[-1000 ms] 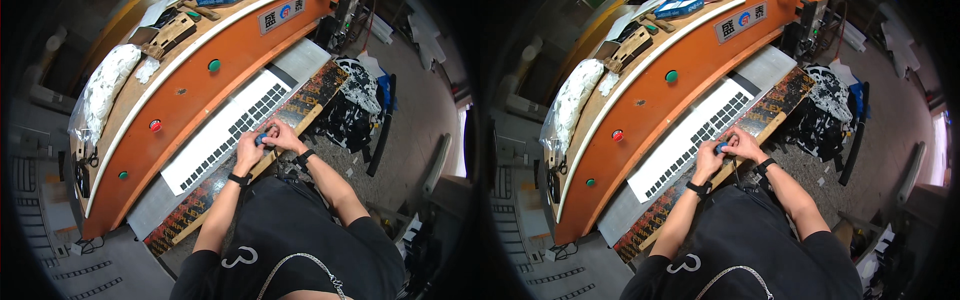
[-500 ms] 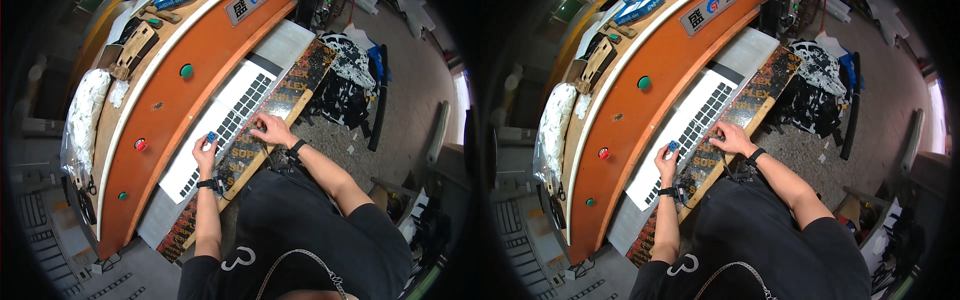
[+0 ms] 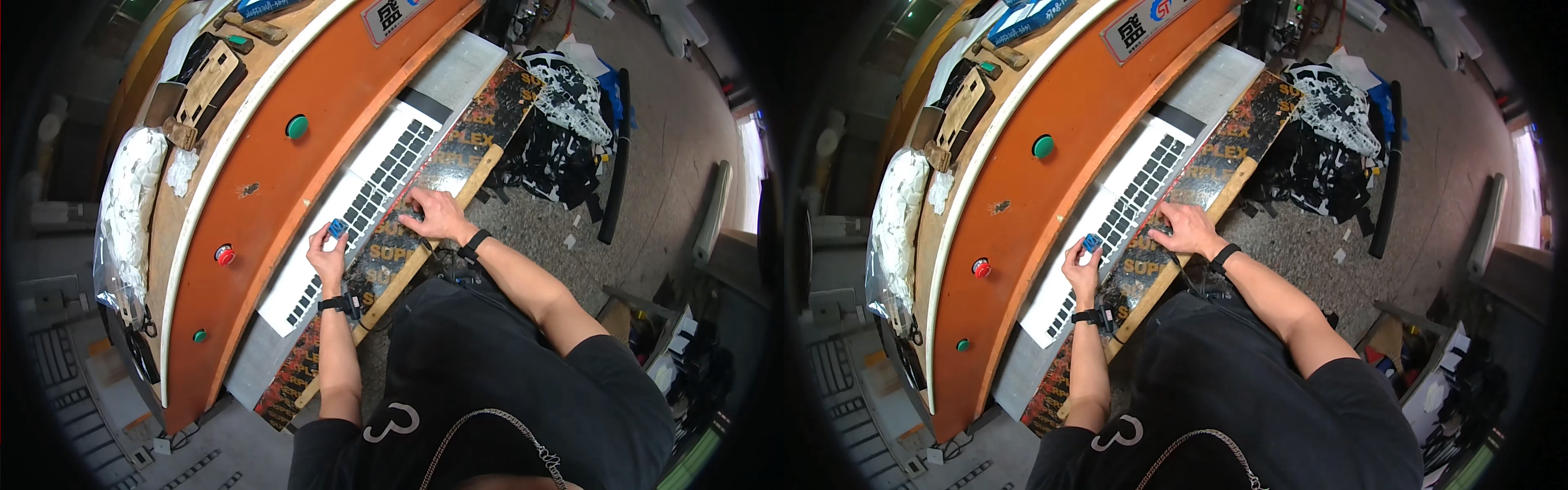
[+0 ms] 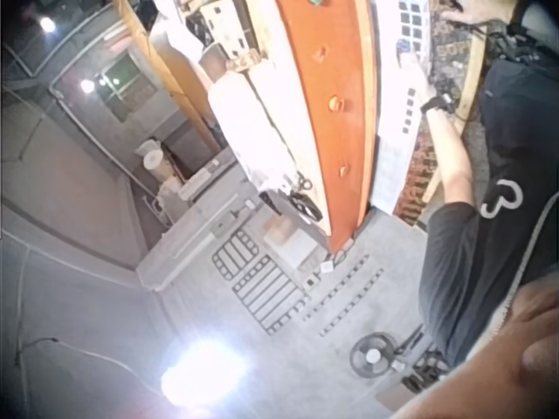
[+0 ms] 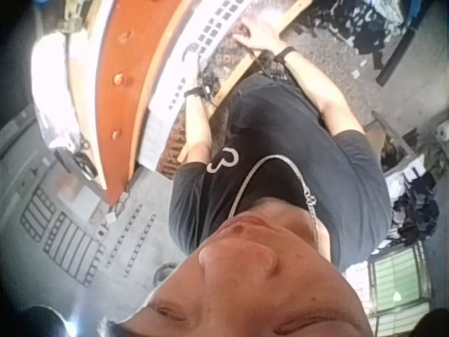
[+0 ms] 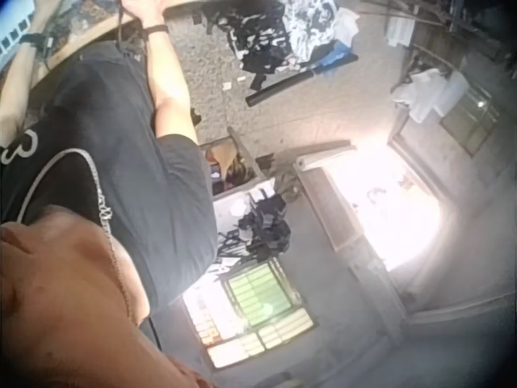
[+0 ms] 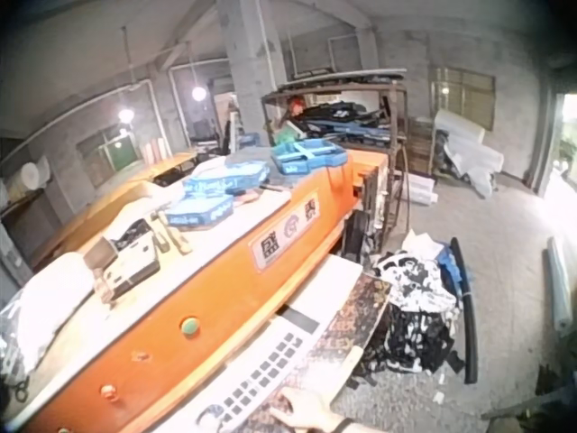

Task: Arranging small plastic tags or labels into a template grid on a machine table.

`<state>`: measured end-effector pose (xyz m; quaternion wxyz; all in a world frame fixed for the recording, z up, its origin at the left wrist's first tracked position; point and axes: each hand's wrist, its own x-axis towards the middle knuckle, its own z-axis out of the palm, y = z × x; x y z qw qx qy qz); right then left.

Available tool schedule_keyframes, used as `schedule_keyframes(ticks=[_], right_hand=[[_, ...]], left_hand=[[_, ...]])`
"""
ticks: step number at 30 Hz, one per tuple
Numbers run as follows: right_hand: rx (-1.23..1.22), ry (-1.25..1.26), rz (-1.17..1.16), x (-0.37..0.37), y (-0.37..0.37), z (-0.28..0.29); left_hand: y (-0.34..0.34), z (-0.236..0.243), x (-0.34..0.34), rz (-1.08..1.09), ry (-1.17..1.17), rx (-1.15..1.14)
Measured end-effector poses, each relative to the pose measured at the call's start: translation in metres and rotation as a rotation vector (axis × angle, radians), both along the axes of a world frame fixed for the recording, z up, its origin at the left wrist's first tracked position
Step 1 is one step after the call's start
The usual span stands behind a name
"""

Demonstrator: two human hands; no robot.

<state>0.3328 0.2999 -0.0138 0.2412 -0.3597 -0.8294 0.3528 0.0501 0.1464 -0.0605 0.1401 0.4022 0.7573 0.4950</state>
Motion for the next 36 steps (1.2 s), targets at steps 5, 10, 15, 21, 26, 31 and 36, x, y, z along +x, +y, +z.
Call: schedule_keyframes(ticks=[5,10,15,21,26,31,36], right_hand=[[0.025,-0.028,-0.005,-0.005,0.005,-0.004],[0.041,-0.038,0.023,-0.007,0.007,0.003],[0.052,-0.134,0.052,-0.004,0.010,0.010],[0.072,-0.202,0.208,0.020,0.003,0.015],[-0.122,-0.056,0.205,0.023,0.008,0.030],[0.127,0.044,0.242,0.001,0.002,0.101],[0.444,0.347,0.225,-0.024,-0.004,0.178]], left_hand=[[0.008,-0.003,-0.004,0.011,0.046,0.000],[0.011,0.003,-0.007,0.041,0.059,0.008],[0.010,0.017,0.003,0.117,0.128,-0.098],[-0.028,0.032,0.016,0.025,0.318,-0.194],[-0.110,0.050,0.024,0.126,0.610,-0.119],[-0.213,0.084,0.008,0.569,0.110,-0.002],[-0.256,0.153,-0.020,0.953,0.863,0.385]])
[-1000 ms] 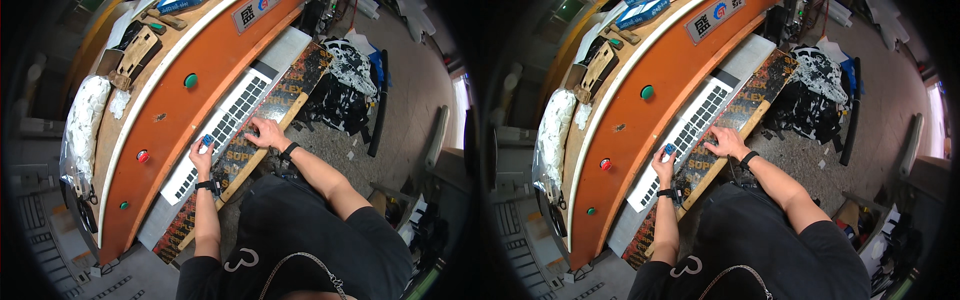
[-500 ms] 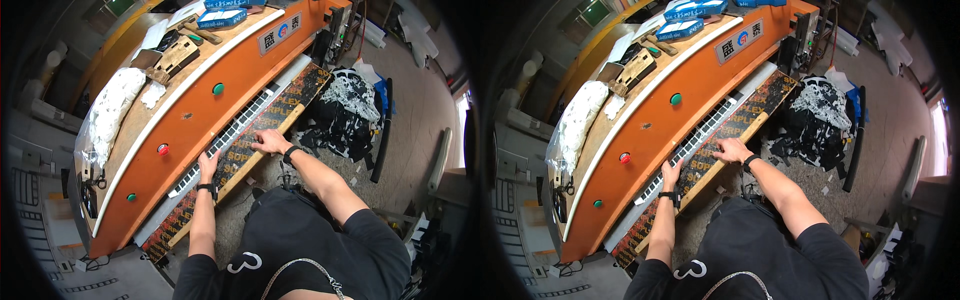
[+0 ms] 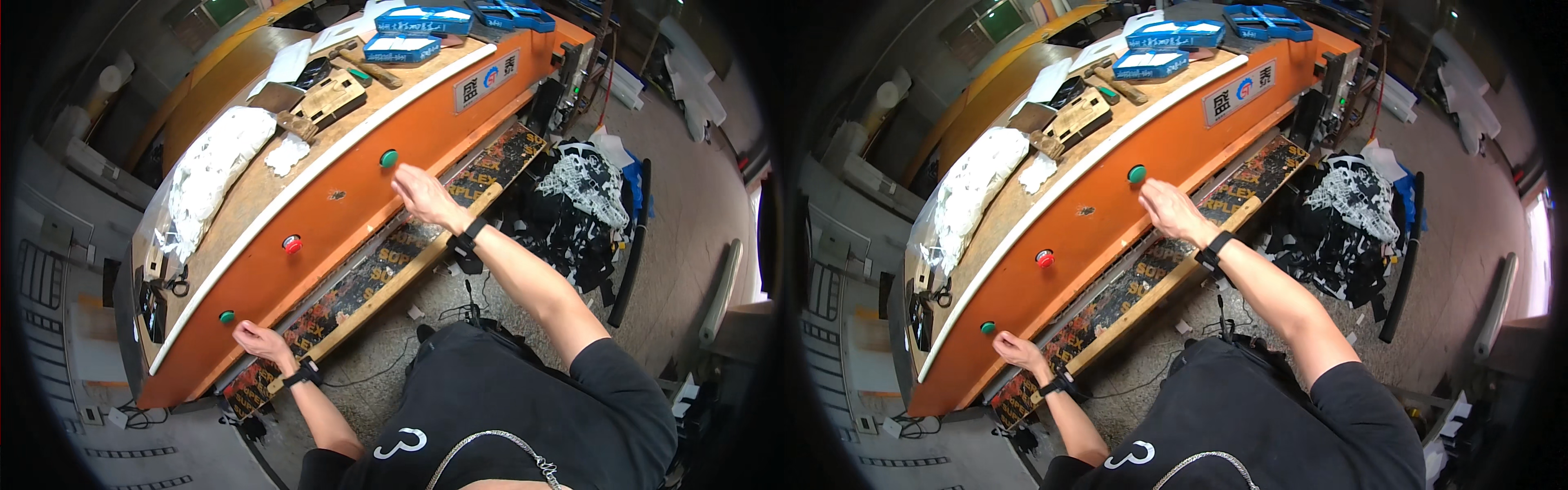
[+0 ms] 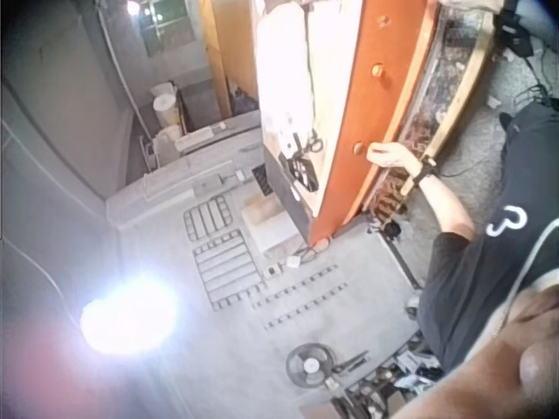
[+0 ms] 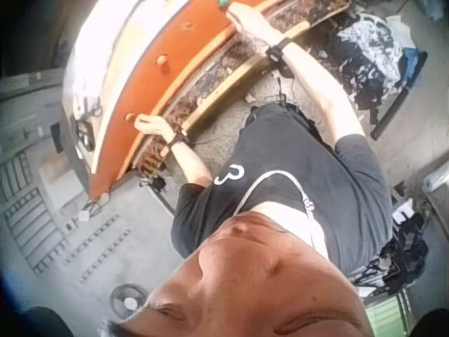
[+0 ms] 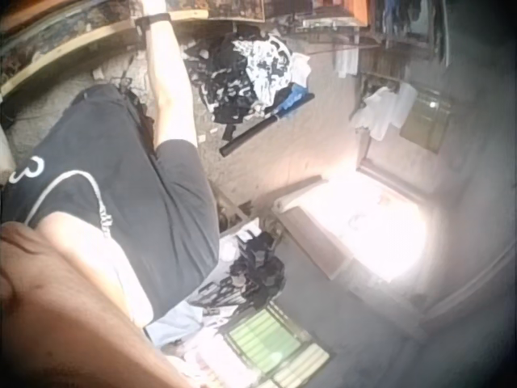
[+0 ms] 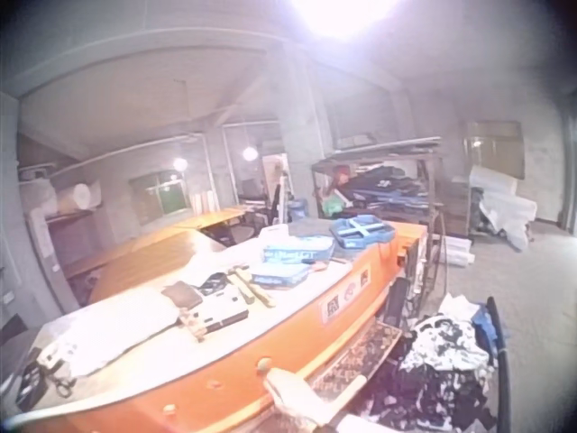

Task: Arranging small plastic tags or labels into a template grid on a machine table.

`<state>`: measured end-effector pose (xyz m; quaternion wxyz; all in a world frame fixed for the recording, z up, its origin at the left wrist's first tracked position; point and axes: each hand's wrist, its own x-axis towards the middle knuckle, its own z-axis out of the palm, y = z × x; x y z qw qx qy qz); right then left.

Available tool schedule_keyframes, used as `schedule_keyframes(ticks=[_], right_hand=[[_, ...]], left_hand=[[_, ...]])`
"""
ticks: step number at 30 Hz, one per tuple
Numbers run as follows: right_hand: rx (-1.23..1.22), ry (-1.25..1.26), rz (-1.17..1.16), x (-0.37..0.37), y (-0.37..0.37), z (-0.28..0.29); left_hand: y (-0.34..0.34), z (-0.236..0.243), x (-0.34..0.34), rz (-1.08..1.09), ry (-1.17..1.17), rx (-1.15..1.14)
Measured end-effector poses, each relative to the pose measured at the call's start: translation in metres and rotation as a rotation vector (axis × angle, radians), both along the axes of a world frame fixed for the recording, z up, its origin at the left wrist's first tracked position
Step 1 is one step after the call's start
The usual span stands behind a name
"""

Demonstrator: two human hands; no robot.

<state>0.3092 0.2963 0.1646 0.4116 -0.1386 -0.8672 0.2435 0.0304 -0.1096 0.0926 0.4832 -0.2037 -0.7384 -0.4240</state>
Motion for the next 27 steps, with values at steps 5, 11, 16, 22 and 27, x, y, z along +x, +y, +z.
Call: schedule_keyframes(ticks=[5,11,16,22,27], right_hand=[[0.097,0.067,0.057,-0.015,0.006,0.013],[0.033,-0.305,0.014,0.014,-0.004,-0.053],[0.188,-0.447,0.044,0.045,-0.027,-0.130],[0.182,-0.674,-0.105,0.040,-0.028,-0.127],[0.112,-0.719,-0.183,0.024,-0.028,-0.110]], left_hand=[[-0.028,0.043,-0.029,-0.114,-0.190,-0.114],[-0.005,-0.013,0.029,-0.344,-0.565,-0.314],[0.025,-0.091,0.110,-0.121,-0.309,-0.784],[0.044,-0.061,0.106,-0.149,-0.606,-0.879],[0.034,-0.050,0.091,-0.259,-0.701,-0.888]])
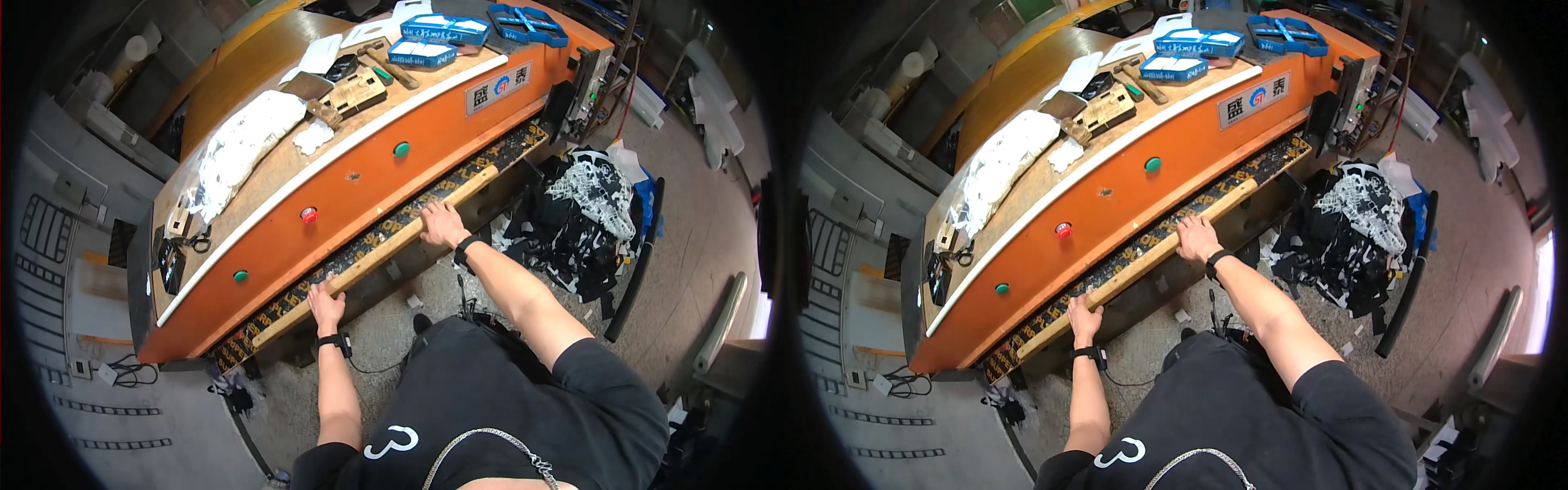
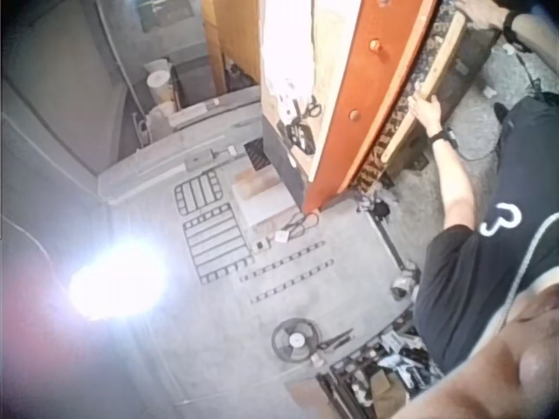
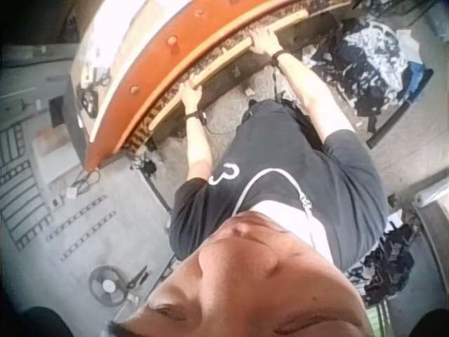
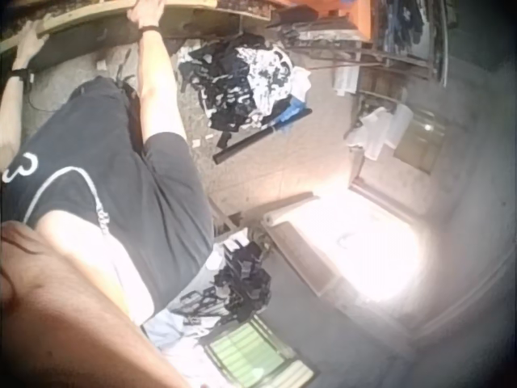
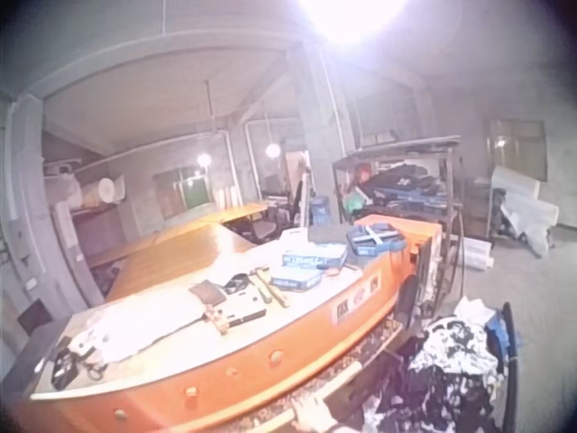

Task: Arranging small plastic tags or labels into a template grid on a machine table.

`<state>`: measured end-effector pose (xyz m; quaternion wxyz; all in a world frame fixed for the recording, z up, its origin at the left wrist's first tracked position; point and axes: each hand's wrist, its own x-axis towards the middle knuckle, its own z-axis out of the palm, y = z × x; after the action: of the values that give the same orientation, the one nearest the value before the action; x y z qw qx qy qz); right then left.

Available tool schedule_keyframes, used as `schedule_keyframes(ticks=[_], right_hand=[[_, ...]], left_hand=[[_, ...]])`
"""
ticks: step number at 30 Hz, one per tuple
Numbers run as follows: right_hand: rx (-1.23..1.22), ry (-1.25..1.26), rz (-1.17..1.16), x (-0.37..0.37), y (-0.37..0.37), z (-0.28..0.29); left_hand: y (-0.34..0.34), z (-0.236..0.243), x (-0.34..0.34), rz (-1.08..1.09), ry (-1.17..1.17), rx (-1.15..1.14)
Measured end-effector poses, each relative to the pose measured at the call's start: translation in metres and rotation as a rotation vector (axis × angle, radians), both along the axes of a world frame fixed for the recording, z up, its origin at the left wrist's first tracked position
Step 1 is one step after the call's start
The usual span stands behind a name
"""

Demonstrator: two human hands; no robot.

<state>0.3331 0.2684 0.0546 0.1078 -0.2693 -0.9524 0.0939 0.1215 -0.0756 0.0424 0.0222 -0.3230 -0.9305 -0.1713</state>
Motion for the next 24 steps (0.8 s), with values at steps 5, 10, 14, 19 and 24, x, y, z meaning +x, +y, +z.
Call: schedule_keyframes(ticks=[5,10,14,19,24], right_hand=[[-0.071,-0.068,-0.016,0.001,-0.006,0.002],[-0.114,-0.054,-0.071,0.010,-0.014,-0.012],[-0.124,-0.013,-0.109,-0.001,-0.008,-0.016],[-0.502,-0.080,-0.009,-0.030,0.022,-0.012],[-0.568,0.036,0.067,-0.084,0.000,-0.008]], left_hand=[[0.004,-0.010,0.000,0.014,-0.016,-0.008],[0.009,-0.030,-0.007,0.044,-0.041,-0.015],[0.010,-0.037,-0.035,0.005,-0.098,-0.160],[0.055,-0.002,-0.043,-0.056,-0.433,-0.043],[0.095,0.079,0.006,-0.521,-0.510,0.457]])
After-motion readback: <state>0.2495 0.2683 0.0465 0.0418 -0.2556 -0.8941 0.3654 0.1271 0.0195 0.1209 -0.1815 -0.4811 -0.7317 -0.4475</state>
